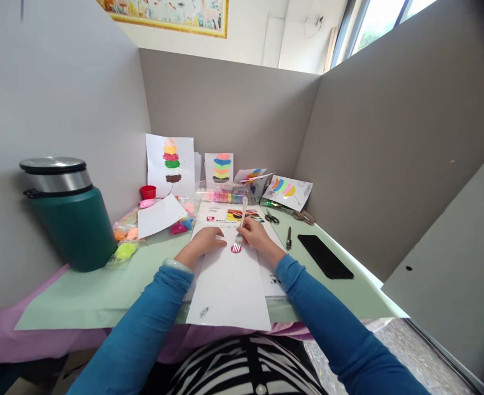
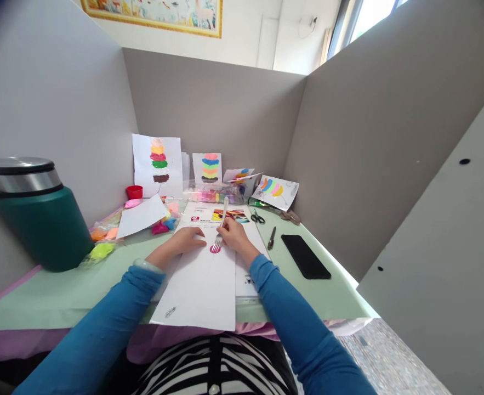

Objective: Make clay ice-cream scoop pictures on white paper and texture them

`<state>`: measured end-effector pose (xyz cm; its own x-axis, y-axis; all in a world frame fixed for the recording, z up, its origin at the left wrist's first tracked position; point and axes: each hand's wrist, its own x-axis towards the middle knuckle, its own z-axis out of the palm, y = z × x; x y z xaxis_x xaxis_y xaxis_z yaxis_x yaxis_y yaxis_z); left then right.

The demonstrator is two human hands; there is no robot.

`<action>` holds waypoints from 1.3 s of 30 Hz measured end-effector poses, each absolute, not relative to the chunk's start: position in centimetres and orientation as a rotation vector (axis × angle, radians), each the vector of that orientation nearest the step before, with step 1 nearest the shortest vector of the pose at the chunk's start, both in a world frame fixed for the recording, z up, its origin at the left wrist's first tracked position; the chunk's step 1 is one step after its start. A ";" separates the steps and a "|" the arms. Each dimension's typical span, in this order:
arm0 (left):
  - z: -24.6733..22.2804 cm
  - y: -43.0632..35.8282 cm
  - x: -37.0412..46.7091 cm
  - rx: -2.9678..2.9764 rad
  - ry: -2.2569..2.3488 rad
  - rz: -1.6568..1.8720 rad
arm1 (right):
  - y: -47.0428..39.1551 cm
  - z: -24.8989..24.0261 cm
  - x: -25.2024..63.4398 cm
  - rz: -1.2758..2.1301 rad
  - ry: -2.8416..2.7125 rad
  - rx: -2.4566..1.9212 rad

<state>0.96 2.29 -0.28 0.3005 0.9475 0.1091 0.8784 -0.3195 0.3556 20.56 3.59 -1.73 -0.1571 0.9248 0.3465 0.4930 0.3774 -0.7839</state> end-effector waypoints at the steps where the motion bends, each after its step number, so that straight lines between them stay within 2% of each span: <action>1: -0.3 2.3 0.9 2.340 1.675 0.443 | 3.7 -1.8 20.6 0.637 -1.797 -1.245; 39: 0.0 2.0 1.0 2.354 1.653 0.449 | 6.0 -1.9 20.1 0.594 -1.829 -1.242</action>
